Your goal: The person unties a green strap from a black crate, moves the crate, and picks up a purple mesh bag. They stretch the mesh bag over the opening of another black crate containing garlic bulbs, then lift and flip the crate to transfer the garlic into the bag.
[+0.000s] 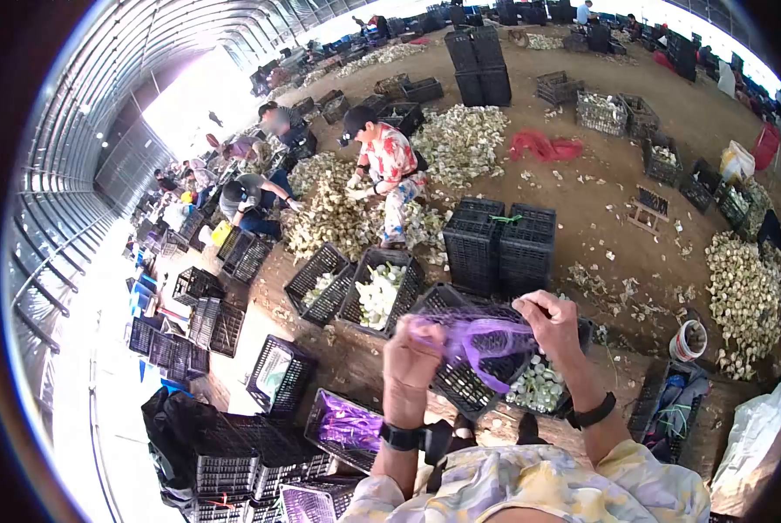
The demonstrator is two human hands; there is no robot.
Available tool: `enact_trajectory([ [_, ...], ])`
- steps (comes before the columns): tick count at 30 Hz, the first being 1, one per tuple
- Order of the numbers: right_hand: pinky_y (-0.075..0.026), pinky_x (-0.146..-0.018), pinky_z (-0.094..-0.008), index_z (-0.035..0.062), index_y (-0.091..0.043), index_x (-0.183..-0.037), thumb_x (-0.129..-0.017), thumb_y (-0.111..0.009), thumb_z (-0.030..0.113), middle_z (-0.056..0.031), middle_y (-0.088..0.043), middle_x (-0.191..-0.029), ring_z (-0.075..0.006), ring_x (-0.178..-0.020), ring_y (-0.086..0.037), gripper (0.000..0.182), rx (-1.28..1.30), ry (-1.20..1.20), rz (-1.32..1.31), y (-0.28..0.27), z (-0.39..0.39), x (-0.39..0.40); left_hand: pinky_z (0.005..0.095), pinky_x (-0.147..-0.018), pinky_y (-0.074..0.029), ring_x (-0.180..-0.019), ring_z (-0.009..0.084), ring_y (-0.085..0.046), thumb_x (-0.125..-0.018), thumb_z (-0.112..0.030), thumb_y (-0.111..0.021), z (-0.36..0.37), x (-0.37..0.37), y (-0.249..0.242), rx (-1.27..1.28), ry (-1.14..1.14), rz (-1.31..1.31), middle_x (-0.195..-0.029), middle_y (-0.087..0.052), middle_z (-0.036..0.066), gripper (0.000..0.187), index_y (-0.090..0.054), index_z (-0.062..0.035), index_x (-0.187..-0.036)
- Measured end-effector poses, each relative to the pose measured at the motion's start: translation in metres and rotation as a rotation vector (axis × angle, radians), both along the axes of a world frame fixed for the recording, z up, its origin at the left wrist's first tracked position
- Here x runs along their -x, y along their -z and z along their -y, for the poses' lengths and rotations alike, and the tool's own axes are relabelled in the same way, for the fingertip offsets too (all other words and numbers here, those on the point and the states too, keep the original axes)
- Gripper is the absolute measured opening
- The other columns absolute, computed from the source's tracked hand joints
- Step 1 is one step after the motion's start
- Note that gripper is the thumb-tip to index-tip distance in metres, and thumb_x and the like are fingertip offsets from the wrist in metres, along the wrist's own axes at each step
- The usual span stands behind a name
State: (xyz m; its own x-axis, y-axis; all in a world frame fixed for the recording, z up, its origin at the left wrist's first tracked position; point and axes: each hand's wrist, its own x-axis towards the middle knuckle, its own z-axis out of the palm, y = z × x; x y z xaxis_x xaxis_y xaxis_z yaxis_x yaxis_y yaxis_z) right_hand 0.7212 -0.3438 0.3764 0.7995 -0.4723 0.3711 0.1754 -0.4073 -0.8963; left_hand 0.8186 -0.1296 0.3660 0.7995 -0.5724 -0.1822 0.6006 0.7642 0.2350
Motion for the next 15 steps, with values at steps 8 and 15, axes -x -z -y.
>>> enact_trajectory([
  [8, -0.037, -0.047, -0.0190, 0.0030, -0.068, -0.081, -0.079, -0.072, 0.021, 0.0040, -0.058, -0.062, -0.0017, -0.054, -0.047, 0.019, -0.225, -0.720, -0.372, -0.003, 0.062, 0.024, 0.0192, -0.032, -0.021, -0.039, 0.0033, -0.025, -0.093, -0.017, -0.051, -0.041, -0.017, -0.041, -0.618, 0.015, 0.311, -0.052, -0.031, -0.006, 0.021, -0.048, -0.0096, -0.073],
  [15, -0.026, -0.035, -0.0196, 0.0013, -0.067, -0.081, -0.085, -0.065, 0.015, 0.0001, -0.054, -0.060, -0.0026, -0.041, -0.038, 0.015, -0.357, -0.292, -0.144, -0.023, 0.107, -0.026, 0.0167, -0.035, -0.019, -0.041, -0.0011, -0.026, -0.083, -0.023, -0.069, -0.054, -0.021, -0.104, -1.263, -0.038, 1.097, -0.059, -0.042, -0.008, 0.021, -0.057, -0.0056, -0.082],
])
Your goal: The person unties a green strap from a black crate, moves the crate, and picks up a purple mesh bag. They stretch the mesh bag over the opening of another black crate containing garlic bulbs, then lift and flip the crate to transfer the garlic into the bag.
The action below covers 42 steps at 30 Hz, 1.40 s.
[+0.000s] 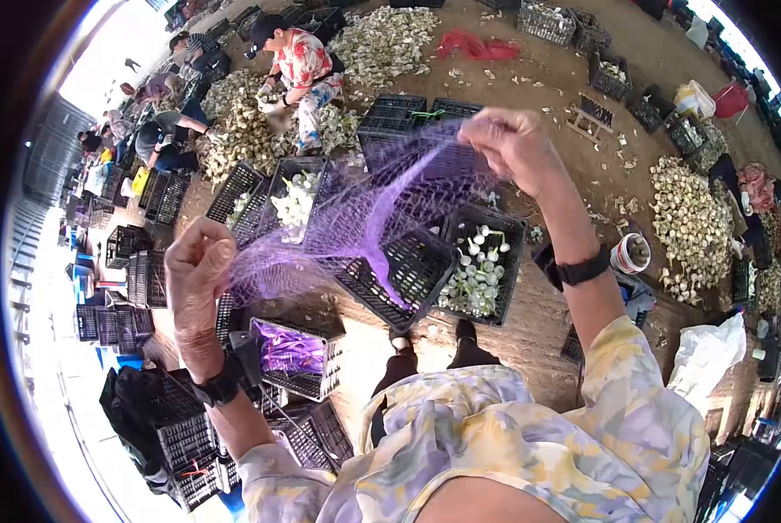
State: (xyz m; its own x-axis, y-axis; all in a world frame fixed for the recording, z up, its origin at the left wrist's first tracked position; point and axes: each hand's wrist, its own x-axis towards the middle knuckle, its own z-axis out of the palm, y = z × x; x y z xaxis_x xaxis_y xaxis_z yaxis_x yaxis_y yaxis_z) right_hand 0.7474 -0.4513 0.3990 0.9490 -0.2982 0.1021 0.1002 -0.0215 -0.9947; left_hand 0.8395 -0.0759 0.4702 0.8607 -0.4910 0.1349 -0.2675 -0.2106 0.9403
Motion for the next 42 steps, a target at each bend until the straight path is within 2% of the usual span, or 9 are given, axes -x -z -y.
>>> enact_trajectory([
  [7, -0.030, -0.040, -0.0204, 0.0005, -0.061, -0.083, -0.090, -0.057, 0.021, 0.0021, -0.048, -0.058, -0.0047, -0.044, -0.038, 0.022, -0.410, -0.136, 0.486, -0.066, 0.000, -0.053, 0.0157, -0.056, -0.032, -0.065, 0.0004, -0.041, -0.087, -0.009, -0.062, -0.008, 0.015, -0.049, -0.327, -0.457, 0.529, -0.074, -0.053, -0.008, 0.007, -0.064, -0.0025, -0.089],
  [9, -0.053, -0.078, -0.0418, 0.0037, -0.059, -0.090, -0.096, -0.046, 0.023, 0.0035, -0.043, -0.059, -0.0137, -0.064, -0.056, 0.024, -0.842, -0.596, 0.373, -0.078, 0.003, -0.058, 0.0155, -0.050, -0.030, -0.059, -0.0003, -0.039, -0.089, -0.016, -0.060, -0.010, 0.021, -0.044, -0.260, -0.527, 0.521, -0.073, -0.054, -0.007, 0.013, -0.066, -0.0041, -0.089],
  [12, -0.030, -0.041, -0.0199, 0.0003, -0.058, -0.089, -0.092, -0.054, 0.022, 0.0046, -0.040, -0.053, -0.0043, -0.042, -0.031, 0.022, -0.872, -0.625, 0.295, -0.041, -0.004, -0.078, 0.0187, -0.040, -0.029, -0.045, 0.0014, -0.036, -0.091, -0.018, -0.056, -0.007, 0.024, 0.018, -0.164, -0.731, 0.384, -0.057, -0.049, -0.003, 0.017, -0.066, -0.0046, -0.088],
  [16, -0.020, -0.034, -0.0218, 0.0023, -0.060, -0.066, -0.081, -0.068, 0.023, 0.0025, -0.046, -0.049, -0.0029, -0.035, -0.029, 0.027, -0.253, -0.018, -0.240, 0.075, -0.042, -0.097, 0.0203, -0.041, -0.033, -0.044, 0.0043, -0.039, -0.091, -0.014, -0.054, -0.057, 0.014, 0.158, 0.486, -0.714, -0.389, -0.056, -0.051, -0.002, 0.016, -0.064, -0.0037, -0.083],
  [19, -0.040, -0.049, -0.0335, -0.0013, -0.063, -0.068, -0.081, -0.067, 0.025, -0.0082, -0.049, -0.049, -0.0164, -0.049, -0.051, 0.029, 0.647, -0.053, -0.123, 0.183, -0.049, -0.108, 0.0208, -0.039, -0.026, -0.043, 0.0069, -0.030, -0.091, -0.016, -0.056, -0.098, -0.008, 0.279, 0.851, -0.887, -1.009, -0.053, -0.039, -0.003, 0.015, -0.058, -0.0059, -0.081],
  [22, -0.037, -0.047, -0.0358, -0.0025, -0.056, -0.064, -0.084, -0.064, 0.028, -0.0142, -0.044, -0.050, -0.0173, -0.045, -0.042, 0.037, 0.733, -0.081, -0.234, 0.223, -0.079, -0.122, 0.0208, -0.038, -0.025, -0.043, 0.0068, -0.037, -0.089, -0.019, -0.060, -0.143, -0.021, 0.385, 1.056, -0.771, -1.298, -0.053, -0.044, -0.002, 0.014, -0.059, -0.0058, -0.084],
  [31, -0.047, -0.049, -0.0426, 0.0045, -0.057, -0.065, -0.090, -0.052, 0.037, -0.0174, -0.057, -0.057, -0.0347, -0.055, -0.060, 0.041, 1.311, -0.084, -0.246, 0.367, -0.108, -0.203, 0.0387, -0.046, -0.029, -0.046, 0.0229, -0.034, -0.090, -0.048, -0.050, -0.119, -0.067, 0.466, -0.577, -0.632, -0.255, -0.050, -0.036, 0.013, 0.057, -0.046, -0.0006, -0.058],
  [40, -0.049, -0.047, -0.0387, 0.0043, -0.056, -0.053, -0.092, -0.047, 0.041, -0.0148, -0.055, -0.050, -0.0299, -0.048, -0.059, 0.054, 1.387, -0.078, -0.141, 0.470, -0.134, -0.329, 0.0453, -0.051, -0.039, -0.055, 0.0375, -0.054, -0.091, -0.053, -0.040, -0.117, -0.155, 0.564, -0.757, -0.919, -0.208, -0.058, -0.055, 0.019, 0.061, -0.059, -0.0026, -0.065],
  [42, -0.050, -0.047, -0.0390, 0.0037, -0.061, -0.055, -0.092, -0.046, 0.042, -0.0166, -0.058, -0.052, -0.0309, -0.050, -0.062, 0.055, 1.440, -0.053, -0.110, 0.480, -0.133, -0.352, 0.0370, -0.045, -0.035, -0.045, 0.0203, -0.047, -0.092, -0.055, -0.038, -0.126, -0.176, 0.582, -0.813, -0.956, -0.061, -0.049, -0.048, 0.006, 0.062, -0.056, -0.0053, -0.059],
])
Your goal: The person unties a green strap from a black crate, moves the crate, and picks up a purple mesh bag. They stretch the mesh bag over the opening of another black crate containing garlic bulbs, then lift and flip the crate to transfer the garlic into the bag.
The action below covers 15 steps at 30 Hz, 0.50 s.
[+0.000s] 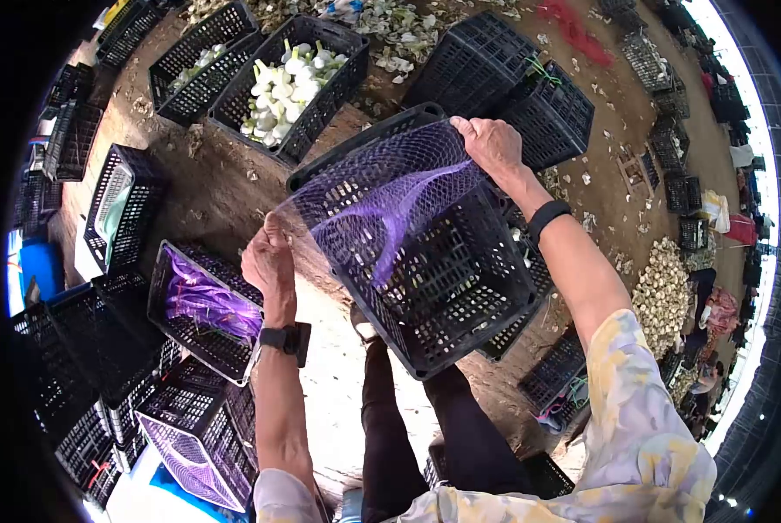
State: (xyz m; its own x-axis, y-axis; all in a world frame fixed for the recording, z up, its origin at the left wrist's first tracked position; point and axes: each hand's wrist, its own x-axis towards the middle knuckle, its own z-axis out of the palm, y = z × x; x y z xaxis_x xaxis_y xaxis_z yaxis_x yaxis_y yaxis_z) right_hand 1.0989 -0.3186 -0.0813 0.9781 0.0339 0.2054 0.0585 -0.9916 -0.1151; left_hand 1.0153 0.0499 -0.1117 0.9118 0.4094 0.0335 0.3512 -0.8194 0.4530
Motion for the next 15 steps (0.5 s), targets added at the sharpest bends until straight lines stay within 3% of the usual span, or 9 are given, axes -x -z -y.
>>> enact_trajectory([
  [3, -0.052, -0.050, -0.0390, 0.0022, -0.063, -0.057, -0.092, -0.044, 0.045, -0.0176, -0.061, -0.056, -0.0308, -0.056, -0.064, 0.059, 0.058, -0.012, -0.027, 0.003, 0.000, -0.031, 0.0433, -0.053, -0.041, -0.057, 0.0314, -0.057, -0.091, -0.056, -0.037, -0.010, -0.034, 0.014, -0.041, -0.019, -0.032, -0.060, -0.060, 0.013, 0.063, -0.065, -0.0043, -0.068],
  [4, -0.053, -0.051, -0.0386, 0.0017, -0.063, -0.057, -0.092, -0.043, 0.046, -0.0183, -0.061, -0.057, -0.0309, -0.058, -0.065, 0.060, 0.059, 0.020, -0.066, 0.007, 0.001, -0.043, 0.0433, -0.053, -0.041, -0.057, 0.0314, -0.057, -0.091, -0.056, -0.037, -0.010, -0.045, 0.012, -0.041, -0.032, -0.035, -0.060, -0.060, 0.013, 0.063, -0.065, -0.0043, -0.068],
  [6, -0.053, -0.051, -0.0380, 0.0013, -0.063, -0.057, -0.092, -0.042, 0.047, -0.0194, -0.060, -0.056, -0.0311, -0.058, -0.065, 0.062, 0.071, 0.016, -0.074, 0.016, 0.004, -0.064, 0.0462, -0.063, -0.047, -0.075, 0.0379, -0.062, -0.090, -0.059, -0.034, -0.017, -0.064, 0.019, -0.114, 0.027, -0.135, -0.078, -0.065, 0.019, 0.063, -0.068, -0.0070, -0.081],
  [7, -0.052, -0.057, -0.0424, -0.0003, -0.063, -0.060, -0.092, -0.039, 0.050, -0.0208, -0.062, -0.062, -0.0347, -0.062, -0.064, 0.065, 0.077, 0.042, -0.131, 0.021, 0.004, -0.075, 0.0463, -0.068, -0.048, -0.081, 0.0382, -0.062, -0.089, -0.059, -0.036, -0.019, -0.073, 0.021, -0.094, 0.029, -0.216, -0.082, -0.065, 0.020, 0.060, -0.069, -0.0091, -0.086],
  [9, -0.053, -0.056, -0.0414, -0.0005, -0.064, -0.061, -0.092, -0.040, 0.050, -0.0194, -0.062, -0.062, -0.0343, -0.062, -0.064, 0.064, 0.093, 0.026, -0.131, 0.041, 0.009, -0.096, 0.0462, -0.070, -0.048, -0.083, 0.0383, -0.062, -0.089, -0.058, -0.037, -0.024, -0.099, 0.043, -0.145, 0.034, -0.272, -0.083, -0.065, 0.020, 0.060, -0.069, -0.0080, -0.086],
  [11, -0.053, -0.070, -0.0421, -0.0033, -0.064, -0.070, -0.086, -0.048, 0.056, -0.0223, -0.066, -0.079, -0.0339, -0.077, -0.066, 0.064, 0.214, -0.030, -0.323, 0.072, 0.026, -0.110, 0.0460, -0.074, -0.049, -0.087, 0.0399, -0.062, -0.088, -0.057, -0.041, -0.028, -0.096, 0.079, -0.181, 0.088, -0.309, -0.084, -0.065, 0.021, 0.060, -0.069, -0.0049, -0.085],
  [12, -0.053, -0.070, -0.0421, -0.0033, -0.064, -0.070, -0.086, -0.048, 0.056, -0.0223, -0.066, -0.079, -0.0339, -0.077, -0.066, 0.064, 0.216, -0.030, -0.337, 0.078, 0.033, -0.109, 0.0460, -0.074, -0.049, -0.087, 0.0399, -0.062, -0.088, -0.057, -0.041, -0.039, -0.090, 0.101, -0.177, 0.091, -0.323, -0.084, -0.065, 0.021, 0.060, -0.069, -0.0049, -0.085],
  [14, -0.051, -0.060, -0.0399, -0.0037, -0.060, -0.066, -0.080, -0.055, 0.061, -0.0167, -0.064, -0.068, -0.0302, -0.061, -0.062, 0.067, -0.166, 0.209, -0.688, 0.080, 0.046, -0.107, 0.0432, -0.068, -0.050, -0.076, 0.0370, -0.064, -0.087, -0.056, -0.047, -0.065, -0.081, 0.147, 0.048, 0.301, -0.486, -0.078, -0.066, 0.021, 0.061, -0.066, 0.0017, -0.083],
  [15, -0.041, -0.042, -0.0335, -0.0007, -0.053, -0.060, -0.075, -0.060, 0.064, -0.0052, -0.051, -0.052, -0.0181, -0.042, -0.047, 0.067, -0.360, 0.274, -0.733, 0.074, 0.054, -0.099, 0.0344, -0.047, -0.046, -0.053, 0.0223, -0.060, -0.086, -0.052, -0.054, -0.069, -0.068, 0.143, 0.588, 0.171, -0.483, -0.063, -0.062, 0.012, 0.056, -0.065, 0.0020, -0.077],
])
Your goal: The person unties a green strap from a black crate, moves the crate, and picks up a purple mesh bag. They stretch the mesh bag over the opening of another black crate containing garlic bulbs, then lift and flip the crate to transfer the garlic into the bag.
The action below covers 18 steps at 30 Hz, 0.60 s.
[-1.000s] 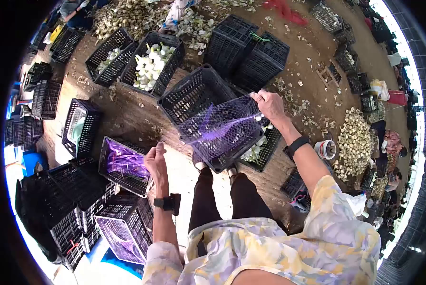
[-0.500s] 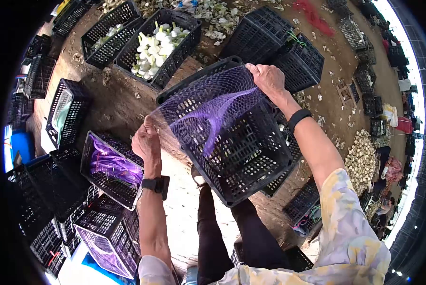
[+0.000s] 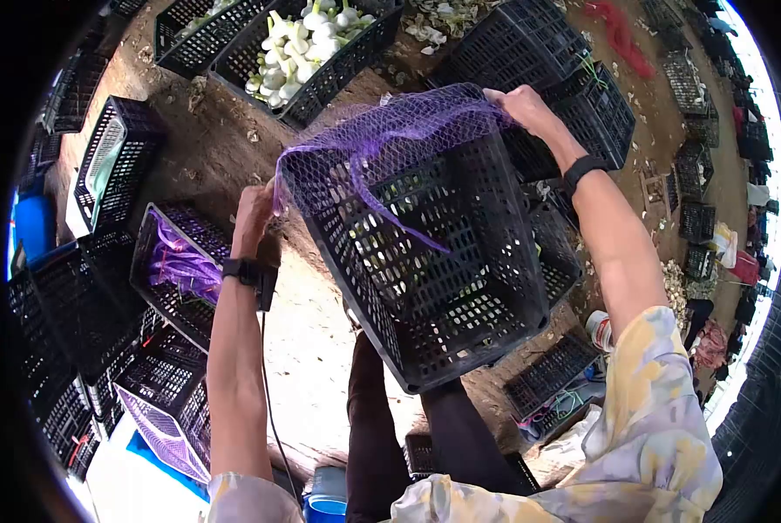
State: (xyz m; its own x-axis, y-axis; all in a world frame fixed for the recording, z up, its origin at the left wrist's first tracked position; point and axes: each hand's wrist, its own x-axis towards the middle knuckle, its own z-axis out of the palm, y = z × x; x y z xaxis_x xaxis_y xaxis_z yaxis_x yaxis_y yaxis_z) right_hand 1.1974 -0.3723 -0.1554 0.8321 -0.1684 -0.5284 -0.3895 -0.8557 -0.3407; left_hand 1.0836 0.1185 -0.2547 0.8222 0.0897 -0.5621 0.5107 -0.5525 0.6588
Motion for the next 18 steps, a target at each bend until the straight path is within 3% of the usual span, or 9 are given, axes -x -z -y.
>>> enact_trajectory([
  [1, -0.041, -0.042, -0.0335, -0.0007, -0.053, -0.060, -0.075, -0.060, 0.064, -0.0052, -0.051, -0.052, -0.0181, -0.042, -0.047, 0.067, -0.005, -0.002, 0.006, -0.008, 0.007, 0.006, 0.0344, -0.047, -0.046, -0.053, 0.0223, -0.060, -0.086, -0.052, -0.054, -0.009, 0.011, -0.008, -0.005, -0.002, 0.006, -0.063, -0.062, 0.012, 0.056, -0.065, 0.0020, -0.077],
  [3, -0.027, -0.033, -0.0238, 0.0061, -0.050, -0.058, -0.076, -0.062, 0.062, 0.0044, -0.034, -0.045, -0.0067, -0.036, -0.030, 0.060, -0.696, 0.336, -0.261, -0.037, 0.014, 0.019, 0.0232, -0.034, -0.029, -0.038, 0.0066, -0.037, -0.087, -0.044, -0.058, -0.008, 0.024, -0.072, 0.864, -0.479, -0.393, -0.050, -0.044, -0.003, 0.046, -0.064, -0.0010, -0.074],
  [6, -0.020, -0.034, -0.0161, 0.0141, -0.046, -0.061, -0.083, -0.064, 0.045, 0.0089, -0.031, -0.051, -0.0006, -0.039, -0.026, 0.042, -1.107, 0.371, -0.398, -0.062, 0.014, 0.023, 0.0199, -0.032, -0.017, -0.036, 0.0021, -0.020, -0.088, -0.034, -0.060, -0.017, 0.023, -0.113, 1.053, -0.175, -0.349, -0.051, -0.026, -0.010, 0.030, -0.058, -0.0039, -0.081],
  [10, -0.020, -0.036, -0.0161, 0.0155, -0.045, -0.069, -0.086, -0.064, 0.019, 0.0081, -0.035, -0.060, -0.0004, -0.044, -0.028, 0.026, -1.193, 0.383, -0.452, -0.038, 0.026, 0.044, 0.0201, -0.035, -0.025, -0.040, 0.0045, -0.031, -0.090, -0.024, -0.056, -0.032, 0.048, -0.073, 1.306, -0.494, -0.231, -0.054, -0.036, -0.007, 0.018, -0.056, -0.0066, -0.086],
  [11, -0.023, -0.038, -0.0169, 0.0162, -0.044, -0.067, -0.087, -0.062, 0.020, 0.0082, -0.033, -0.059, -0.0008, -0.046, -0.028, 0.027, -1.255, 0.429, -0.449, -0.031, 0.031, 0.048, 0.0271, -0.051, -0.041, -0.056, 0.0124, -0.050, -0.091, -0.023, -0.053, -0.012, 0.053, -0.087, 1.202, -0.694, -0.155, -0.066, -0.053, 0.001, 0.017, -0.056, -0.0078, -0.085],
  [13, -0.039, -0.050, -0.0218, 0.0141, -0.050, -0.071, -0.087, -0.062, 0.021, 0.0045, -0.044, -0.063, -0.0059, -0.056, -0.044, 0.021, -1.470, 0.354, -0.388, -0.020, 0.035, 0.053, 0.0450, -0.083, -0.048, -0.101, 0.0263, -0.058, -0.089, -0.021, -0.057, 0.006, 0.054, -0.082, 1.560, -0.736, -0.041, -0.093, -0.065, 0.008, 0.012, -0.061, -0.0100, -0.084],
  [15, -0.043, -0.059, -0.0277, 0.0114, -0.053, -0.074, -0.088, -0.060, 0.021, 0.0007, -0.050, -0.069, -0.0104, -0.066, -0.050, 0.018, -1.508, 0.485, -0.253, -0.036, 0.011, 0.065, 0.0552, -0.098, -0.035, -0.108, 0.0292, -0.053, -0.090, -0.020, -0.054, 0.027, 0.040, -0.083, 1.804, -0.891, 0.078, -0.099, -0.063, 0.012, 0.016, -0.062, -0.0073, -0.085],
  [17, -0.047, -0.069, -0.0336, 0.0087, -0.057, -0.077, -0.088, -0.059, 0.020, -0.0031, -0.056, -0.075, -0.0150, -0.077, -0.055, 0.016, -1.532, 0.612, -0.108, -0.050, -0.007, 0.072, 0.0485, -0.097, -0.040, -0.095, 0.0262, -0.057, -0.091, -0.016, -0.051, 0.014, 0.025, -0.051, 1.909, -1.043, 0.036, -0.093, -0.062, 0.013, 0.018, -0.060, -0.0011, -0.088],
  [18, -0.047, -0.074, -0.0380, 0.0064, -0.058, -0.080, -0.089, -0.057, 0.019, -0.0069, -0.058, -0.081, -0.0187, -0.084, -0.056, 0.016, -1.609, 0.683, -0.047, -0.054, -0.011, 0.074, 0.0420, -0.087, -0.045, -0.087, 0.0238, -0.057, -0.092, -0.016, -0.049, 0.006, 0.016, -0.033, 1.668, -1.108, -0.006, -0.084, -0.059, 0.011, 0.017, -0.057, -0.0018, -0.086],
])
